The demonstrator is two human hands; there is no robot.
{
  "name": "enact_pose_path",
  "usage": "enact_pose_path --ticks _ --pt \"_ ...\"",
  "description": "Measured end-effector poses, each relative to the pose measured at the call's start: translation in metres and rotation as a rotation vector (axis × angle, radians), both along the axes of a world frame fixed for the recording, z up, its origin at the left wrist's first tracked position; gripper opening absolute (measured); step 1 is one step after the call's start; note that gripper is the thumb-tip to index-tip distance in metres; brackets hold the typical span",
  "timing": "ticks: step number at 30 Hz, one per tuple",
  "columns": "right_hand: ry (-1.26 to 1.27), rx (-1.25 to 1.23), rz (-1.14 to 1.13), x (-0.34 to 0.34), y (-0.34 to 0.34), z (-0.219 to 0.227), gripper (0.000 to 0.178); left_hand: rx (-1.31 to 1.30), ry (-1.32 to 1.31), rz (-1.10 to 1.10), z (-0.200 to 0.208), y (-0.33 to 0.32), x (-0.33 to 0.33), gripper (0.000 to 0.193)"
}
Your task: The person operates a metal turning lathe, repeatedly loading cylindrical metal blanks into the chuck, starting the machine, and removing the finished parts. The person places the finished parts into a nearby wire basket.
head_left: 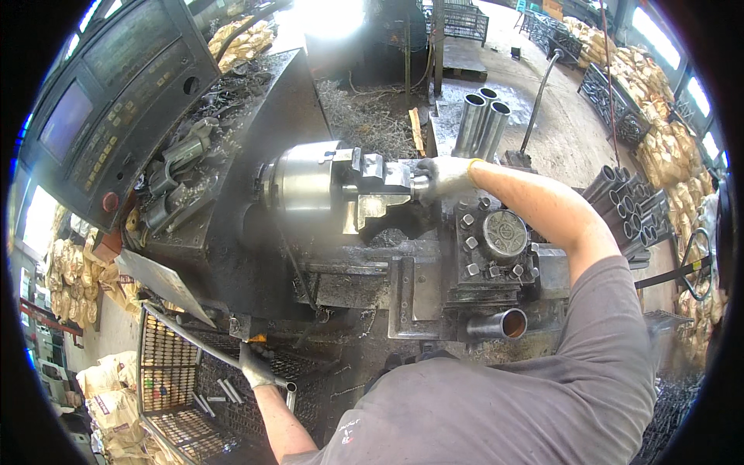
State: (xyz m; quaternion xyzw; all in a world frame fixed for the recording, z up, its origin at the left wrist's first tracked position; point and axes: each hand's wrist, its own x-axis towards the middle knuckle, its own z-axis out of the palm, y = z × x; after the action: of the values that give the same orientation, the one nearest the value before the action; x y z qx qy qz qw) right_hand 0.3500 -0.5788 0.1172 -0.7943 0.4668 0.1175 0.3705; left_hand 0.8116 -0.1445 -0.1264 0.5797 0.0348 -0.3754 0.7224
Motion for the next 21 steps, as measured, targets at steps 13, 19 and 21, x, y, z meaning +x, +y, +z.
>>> enact_pose_path --ticks 13,19,21 --pt "-0.810 -0.720 -0.958 -0.194 0.240 0.024 0.025 0.182 -2.064 0.131 0.310 -0.096 -0.032 0.030" --pt "-0.751 -0.839 -1.059 -0.243 0.329 -0.031 0.032 0.988 -1.872 -0.396 0.396 -0.243 0.079 0.081" --pt "-0.623 -0.827 -0.988 -0.245 0.344 -0.027 0.037 1.011 -1.824 -0.346 0.385 -0.264 0.140 0.081"
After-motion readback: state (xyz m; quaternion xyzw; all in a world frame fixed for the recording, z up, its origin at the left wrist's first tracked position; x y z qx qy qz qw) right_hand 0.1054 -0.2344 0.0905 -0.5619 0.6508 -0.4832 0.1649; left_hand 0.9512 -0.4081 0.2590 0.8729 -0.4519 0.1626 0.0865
